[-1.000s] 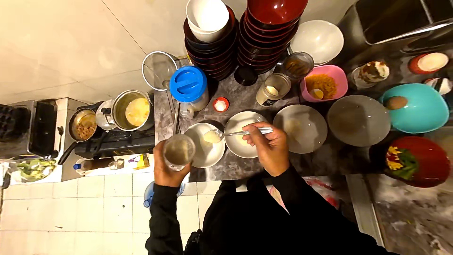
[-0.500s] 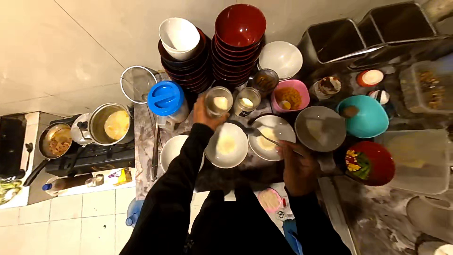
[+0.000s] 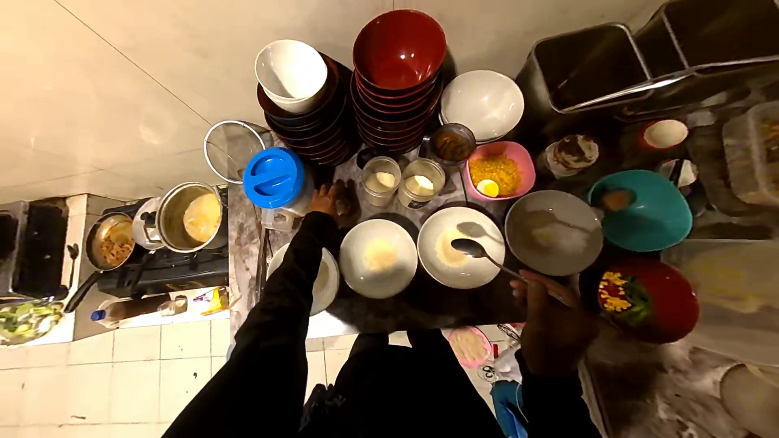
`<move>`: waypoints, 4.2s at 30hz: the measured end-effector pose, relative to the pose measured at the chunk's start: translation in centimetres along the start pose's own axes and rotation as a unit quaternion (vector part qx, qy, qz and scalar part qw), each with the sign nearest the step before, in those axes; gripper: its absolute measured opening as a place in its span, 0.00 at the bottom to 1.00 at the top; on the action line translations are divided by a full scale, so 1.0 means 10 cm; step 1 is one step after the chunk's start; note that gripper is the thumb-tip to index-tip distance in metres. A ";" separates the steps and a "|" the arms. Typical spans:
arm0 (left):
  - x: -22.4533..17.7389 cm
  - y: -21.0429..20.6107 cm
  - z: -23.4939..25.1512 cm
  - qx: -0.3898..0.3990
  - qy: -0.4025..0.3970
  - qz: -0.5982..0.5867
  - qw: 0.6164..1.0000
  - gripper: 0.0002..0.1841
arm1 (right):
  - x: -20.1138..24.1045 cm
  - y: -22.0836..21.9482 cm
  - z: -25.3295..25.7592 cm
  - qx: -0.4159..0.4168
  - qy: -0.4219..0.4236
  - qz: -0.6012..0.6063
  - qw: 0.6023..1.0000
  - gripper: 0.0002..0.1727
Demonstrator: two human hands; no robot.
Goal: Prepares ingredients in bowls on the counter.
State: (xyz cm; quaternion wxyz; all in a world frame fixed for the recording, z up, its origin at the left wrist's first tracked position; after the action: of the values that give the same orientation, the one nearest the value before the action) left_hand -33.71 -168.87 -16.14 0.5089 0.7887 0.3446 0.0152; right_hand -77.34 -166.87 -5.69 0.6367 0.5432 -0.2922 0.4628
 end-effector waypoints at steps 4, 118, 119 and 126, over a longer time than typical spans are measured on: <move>0.17 -0.22 0.17 0.046 0.038 0.069 0.996 0.42 | 0.00 -0.08 0.06 0.012 -0.011 0.016 1.000 0.15; 0.78 -0.02 -2.70 -0.271 -0.137 -0.273 0.913 0.44 | 1.80 -1.88 -0.31 0.304 0.197 0.084 0.928 0.11; 0.78 -0.02 -2.69 -0.270 -0.137 -0.275 0.913 0.44 | 1.79 -1.89 -0.31 0.304 0.194 0.085 0.929 0.11; 0.78 -0.03 -2.70 -0.274 -0.141 -0.275 0.911 0.44 | 1.70 -1.90 -0.27 0.308 0.155 0.107 0.932 0.10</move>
State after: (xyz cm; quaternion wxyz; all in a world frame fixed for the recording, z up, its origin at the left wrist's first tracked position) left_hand -38.04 -143.07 -5.91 0.7321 0.4868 0.4547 -0.1425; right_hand -53.64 -159.31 0.52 0.4221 0.5994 -0.0892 0.6742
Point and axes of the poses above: each hand's wrist, its own z-axis towards the middle knuckle, its own y-axis out of the back of the hand, x = y × z, the point moved 7 cm from there along z, towards the middle knuckle, and after that the axes turned 4 degrees about x, right-handed, at the moved point
